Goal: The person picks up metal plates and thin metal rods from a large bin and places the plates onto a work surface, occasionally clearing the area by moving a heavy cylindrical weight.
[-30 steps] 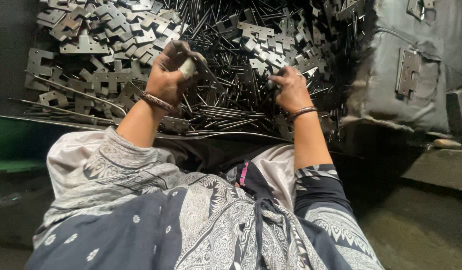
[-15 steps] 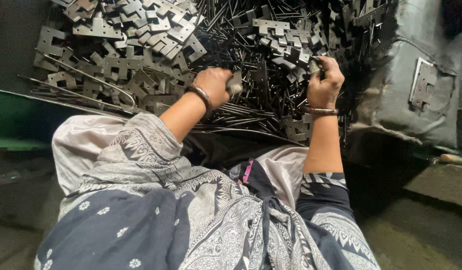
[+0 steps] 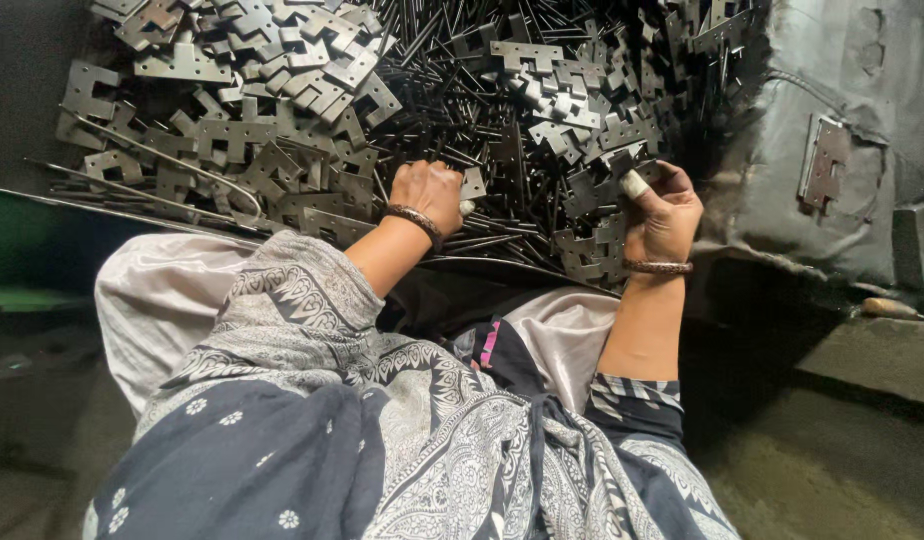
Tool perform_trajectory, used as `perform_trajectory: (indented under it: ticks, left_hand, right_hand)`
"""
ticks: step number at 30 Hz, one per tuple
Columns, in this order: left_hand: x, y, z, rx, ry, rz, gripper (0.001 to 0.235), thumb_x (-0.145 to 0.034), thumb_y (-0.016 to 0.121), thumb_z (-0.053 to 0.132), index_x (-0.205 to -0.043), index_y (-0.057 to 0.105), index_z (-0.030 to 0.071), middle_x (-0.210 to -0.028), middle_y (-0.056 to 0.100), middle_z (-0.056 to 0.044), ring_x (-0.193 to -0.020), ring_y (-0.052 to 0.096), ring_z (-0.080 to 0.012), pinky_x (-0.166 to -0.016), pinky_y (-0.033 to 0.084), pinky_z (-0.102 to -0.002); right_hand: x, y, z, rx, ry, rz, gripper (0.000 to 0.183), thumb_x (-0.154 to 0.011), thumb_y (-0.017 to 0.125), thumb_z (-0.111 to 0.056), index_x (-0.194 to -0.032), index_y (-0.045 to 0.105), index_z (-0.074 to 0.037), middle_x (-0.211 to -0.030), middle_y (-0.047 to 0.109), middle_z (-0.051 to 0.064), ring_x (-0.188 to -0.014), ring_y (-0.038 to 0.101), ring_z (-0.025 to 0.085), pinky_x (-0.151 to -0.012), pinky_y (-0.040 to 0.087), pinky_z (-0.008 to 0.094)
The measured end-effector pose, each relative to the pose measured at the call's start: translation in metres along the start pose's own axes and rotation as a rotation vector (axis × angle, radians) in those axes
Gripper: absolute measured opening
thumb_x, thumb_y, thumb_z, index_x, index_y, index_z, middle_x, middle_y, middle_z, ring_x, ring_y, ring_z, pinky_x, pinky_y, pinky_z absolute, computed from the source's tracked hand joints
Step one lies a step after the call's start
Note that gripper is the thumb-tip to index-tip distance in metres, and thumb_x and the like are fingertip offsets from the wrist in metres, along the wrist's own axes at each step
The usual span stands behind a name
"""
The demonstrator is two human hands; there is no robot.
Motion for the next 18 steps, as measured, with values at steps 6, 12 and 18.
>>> perform_trajectory:
  ticks: [6, 12, 18]
  left_hand:
    - [-0.003, 0.016, 0.0, -0.092, -0.071, -0.06, 0.021, -0.081, 0.069, 0.017, -0.101, 0.076, 0.012, -0.111, 0.071, -0.01, -0.111, 0.064, -0.0291, -0.094, 0.048, -0.045]
    - [-0.016, 0.041, -0.014, 0.012, -0.017, -0.003, 0.028, -0.077, 0.068, 0.012, -0.104, 0.074, 0.012, -0.112, 0.07, -0.012, -0.111, 0.062, -0.0314, -0.094, 0.047, -0.046]
    - [-0.053, 0.03, -0.065, 1.281, -0.045, 0.218, 0.016, -0.106, 0.058, 0.019, -0.111, 0.069, 0.008, -0.104, 0.073, -0.005, -0.101, 0.066, -0.0229, -0.095, 0.052, -0.043]
  right_hand:
    - [0.003, 0.009, 0.016, 0.076, 0.028, -0.044, 0.033, -0.082, 0.077, 0.017, -0.111, 0.067, 0.004, -0.101, 0.074, 0.012, -0.088, 0.072, 0.021, -0.085, 0.063, 0.035]
    - [-0.003, -0.009, 0.023, -0.022, 0.047, -0.042, 0.027, -0.085, 0.076, 0.015, -0.108, 0.068, 0.003, -0.102, 0.074, 0.011, -0.092, 0.073, 0.021, -0.092, 0.063, 0.037]
    - [-0.013, -0.027, 0.064, -0.54, 0.456, 0.116, 0.007, -0.096, 0.072, -0.005, -0.1, 0.067, -0.003, -0.09, 0.072, 0.012, -0.082, 0.07, 0.025, -0.08, 0.062, 0.041]
Point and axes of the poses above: each hand's wrist, its own x-axis away from the middle knuckle, its own y-axis out of the palm, z = x × y, the point moved 6 cm from there along -x, towards the middle knuckle
